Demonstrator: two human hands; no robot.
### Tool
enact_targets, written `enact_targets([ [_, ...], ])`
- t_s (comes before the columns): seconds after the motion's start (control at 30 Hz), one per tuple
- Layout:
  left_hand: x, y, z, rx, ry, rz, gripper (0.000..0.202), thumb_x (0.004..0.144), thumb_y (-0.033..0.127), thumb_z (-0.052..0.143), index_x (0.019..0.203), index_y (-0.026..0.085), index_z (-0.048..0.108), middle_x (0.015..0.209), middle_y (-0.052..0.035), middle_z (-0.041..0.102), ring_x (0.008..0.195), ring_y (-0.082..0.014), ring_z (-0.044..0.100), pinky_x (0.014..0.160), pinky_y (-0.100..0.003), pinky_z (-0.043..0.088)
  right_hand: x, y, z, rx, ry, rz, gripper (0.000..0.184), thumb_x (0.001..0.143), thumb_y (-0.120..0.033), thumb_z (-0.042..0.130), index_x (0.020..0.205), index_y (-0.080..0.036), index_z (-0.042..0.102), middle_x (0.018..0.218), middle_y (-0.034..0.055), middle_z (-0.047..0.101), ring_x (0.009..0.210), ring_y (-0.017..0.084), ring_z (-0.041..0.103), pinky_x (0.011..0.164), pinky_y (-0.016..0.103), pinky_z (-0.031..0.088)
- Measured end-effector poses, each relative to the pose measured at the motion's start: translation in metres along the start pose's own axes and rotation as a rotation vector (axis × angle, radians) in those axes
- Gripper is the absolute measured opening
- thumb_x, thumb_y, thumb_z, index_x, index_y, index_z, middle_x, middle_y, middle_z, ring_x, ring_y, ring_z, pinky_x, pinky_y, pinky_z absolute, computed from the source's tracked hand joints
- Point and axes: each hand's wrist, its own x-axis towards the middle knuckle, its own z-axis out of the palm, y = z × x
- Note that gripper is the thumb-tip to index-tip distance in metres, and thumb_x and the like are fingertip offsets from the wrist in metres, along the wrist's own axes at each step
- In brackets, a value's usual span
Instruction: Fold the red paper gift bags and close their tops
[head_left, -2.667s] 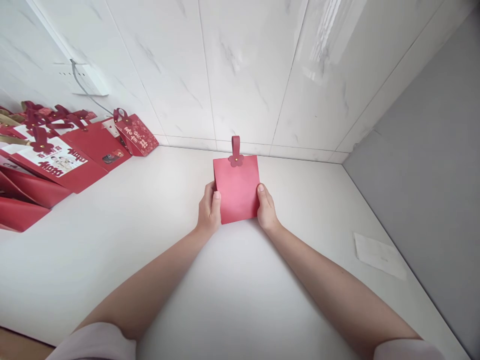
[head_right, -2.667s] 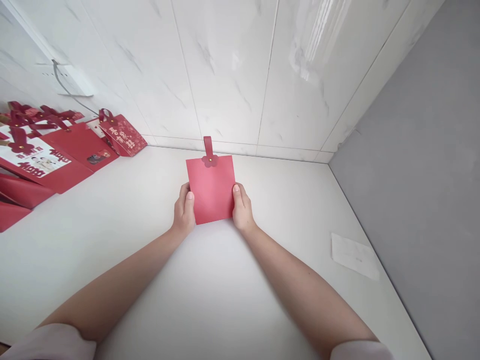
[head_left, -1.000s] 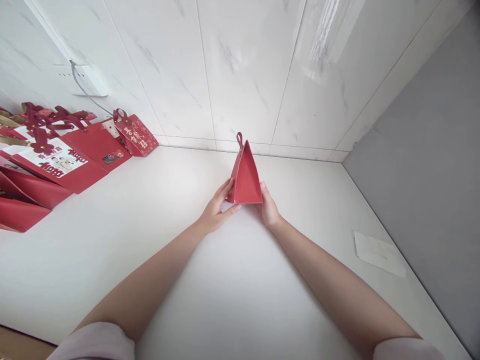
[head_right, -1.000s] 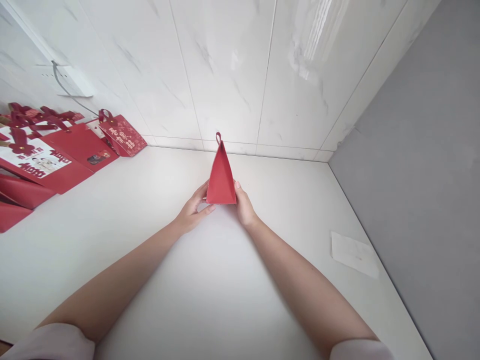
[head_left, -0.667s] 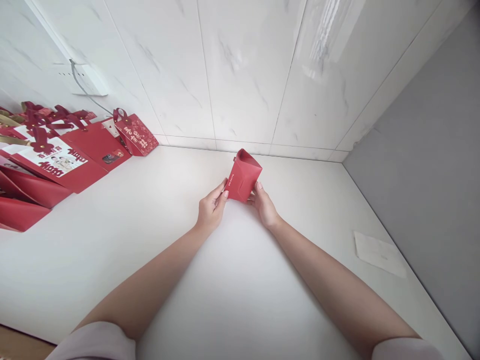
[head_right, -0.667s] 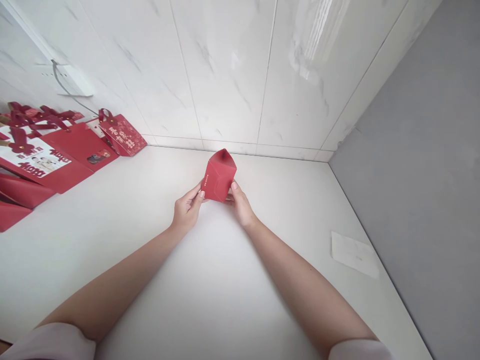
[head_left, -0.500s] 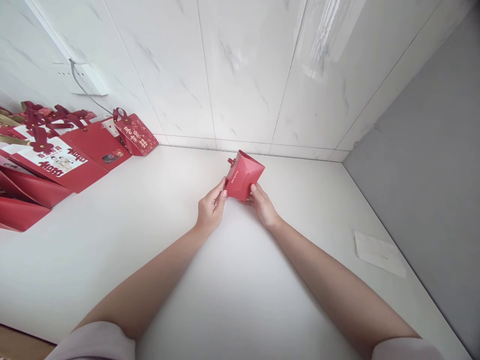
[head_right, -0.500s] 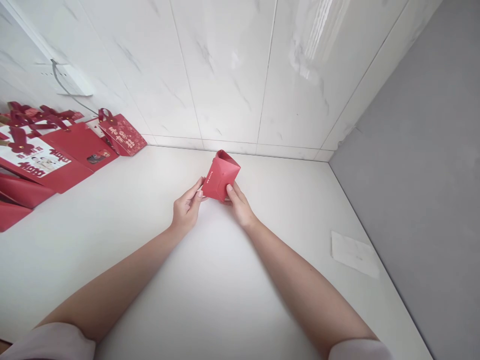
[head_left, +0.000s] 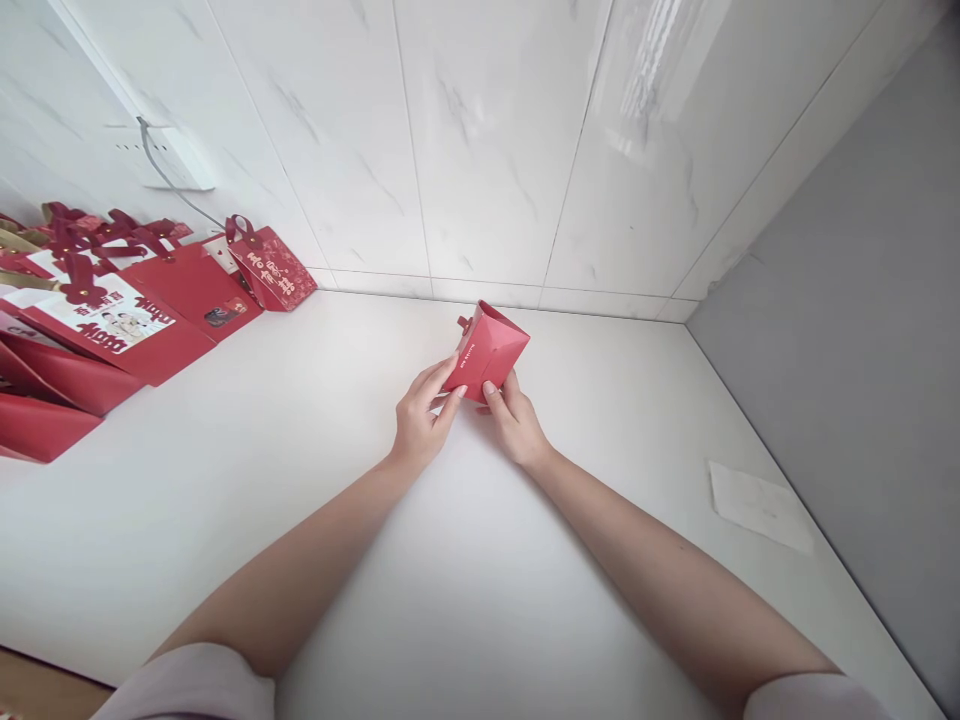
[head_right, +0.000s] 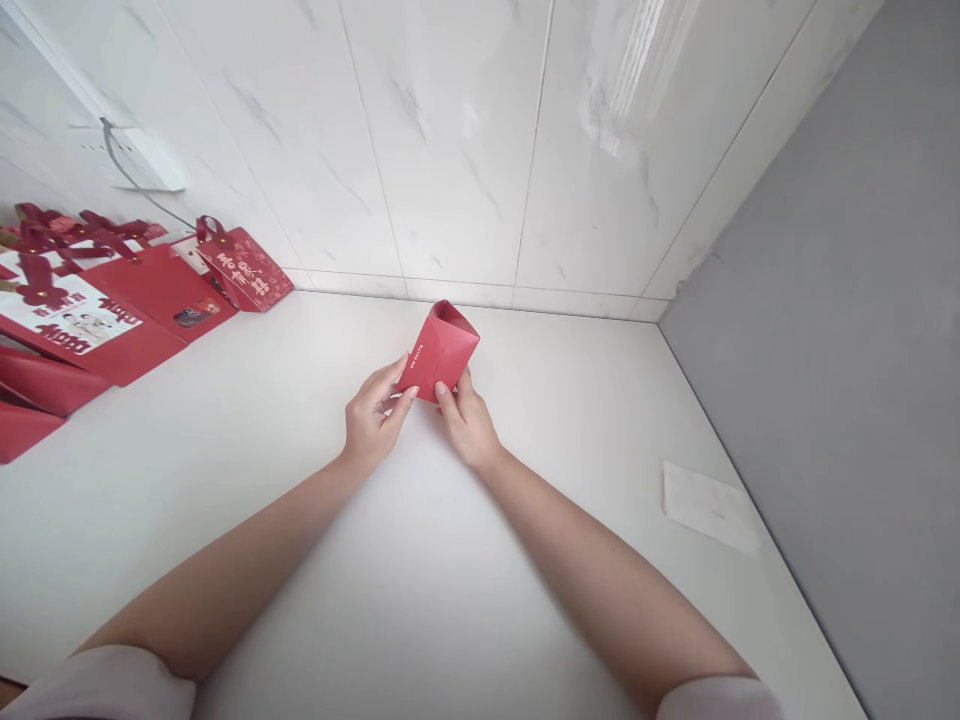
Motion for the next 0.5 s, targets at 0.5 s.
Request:
enact_targets([
  [0.5,-0.004,-0.011,0.004,0.041,0.099,-0.007,0.044,0.086,0.035,0.069,0.128,0.025,0.064,0.121,-0.0052,0.070,0.084,-0.0197,0.074,0.079,-0.036,0.066,-0.012,-0.012,0.011,-0.175,0.068,-0.037,0.058,0.100,-0.051,0.038,0.151,-0.029,0.023,0.133,0.0081,0.059,0.129,0.029,0.053,0.104,0.049,0.045],
])
